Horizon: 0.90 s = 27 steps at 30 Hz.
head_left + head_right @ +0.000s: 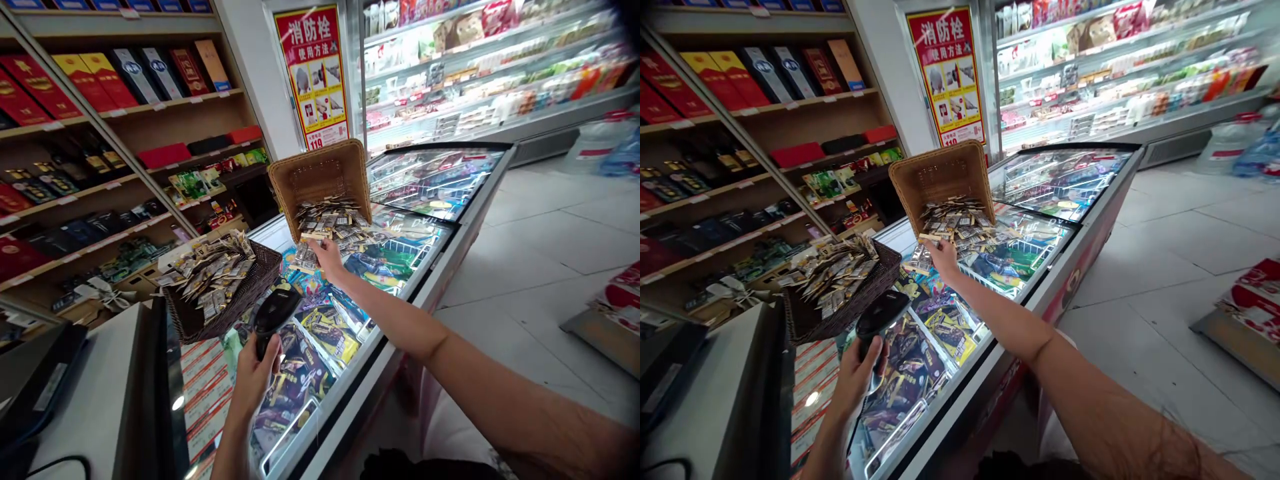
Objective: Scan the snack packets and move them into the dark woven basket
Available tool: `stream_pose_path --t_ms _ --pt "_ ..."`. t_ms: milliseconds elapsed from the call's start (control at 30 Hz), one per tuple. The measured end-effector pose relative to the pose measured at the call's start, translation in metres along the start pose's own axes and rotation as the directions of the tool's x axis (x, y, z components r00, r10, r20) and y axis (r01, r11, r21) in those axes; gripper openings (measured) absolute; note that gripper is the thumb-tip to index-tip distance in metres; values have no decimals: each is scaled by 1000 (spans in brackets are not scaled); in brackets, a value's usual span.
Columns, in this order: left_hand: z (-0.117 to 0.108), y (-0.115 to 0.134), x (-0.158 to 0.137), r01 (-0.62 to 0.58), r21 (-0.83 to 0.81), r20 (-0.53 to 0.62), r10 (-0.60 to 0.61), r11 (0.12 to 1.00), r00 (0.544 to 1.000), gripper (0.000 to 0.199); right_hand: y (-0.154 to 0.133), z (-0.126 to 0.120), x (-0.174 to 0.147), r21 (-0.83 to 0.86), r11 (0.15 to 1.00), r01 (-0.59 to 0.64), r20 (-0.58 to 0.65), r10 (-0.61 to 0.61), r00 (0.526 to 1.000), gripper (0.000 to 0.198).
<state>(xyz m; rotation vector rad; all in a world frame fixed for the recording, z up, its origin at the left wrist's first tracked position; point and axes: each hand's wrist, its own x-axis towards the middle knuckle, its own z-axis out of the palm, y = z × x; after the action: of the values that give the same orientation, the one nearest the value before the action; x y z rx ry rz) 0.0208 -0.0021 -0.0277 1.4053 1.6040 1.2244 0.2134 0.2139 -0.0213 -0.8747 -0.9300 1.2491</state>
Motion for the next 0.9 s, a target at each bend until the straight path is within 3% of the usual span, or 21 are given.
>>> stream_pose_path --t_ms 300,900 --pt "-3 0 2 -17 -20 -29 16 1000 999 57 -8 0 -7 -41 999 -14 -12 13 1000 34" --pt "-2 4 1 -21 6 -46 22 1000 999 57 -2 1 -4 -77 997 -23 -20 22 1000 39"
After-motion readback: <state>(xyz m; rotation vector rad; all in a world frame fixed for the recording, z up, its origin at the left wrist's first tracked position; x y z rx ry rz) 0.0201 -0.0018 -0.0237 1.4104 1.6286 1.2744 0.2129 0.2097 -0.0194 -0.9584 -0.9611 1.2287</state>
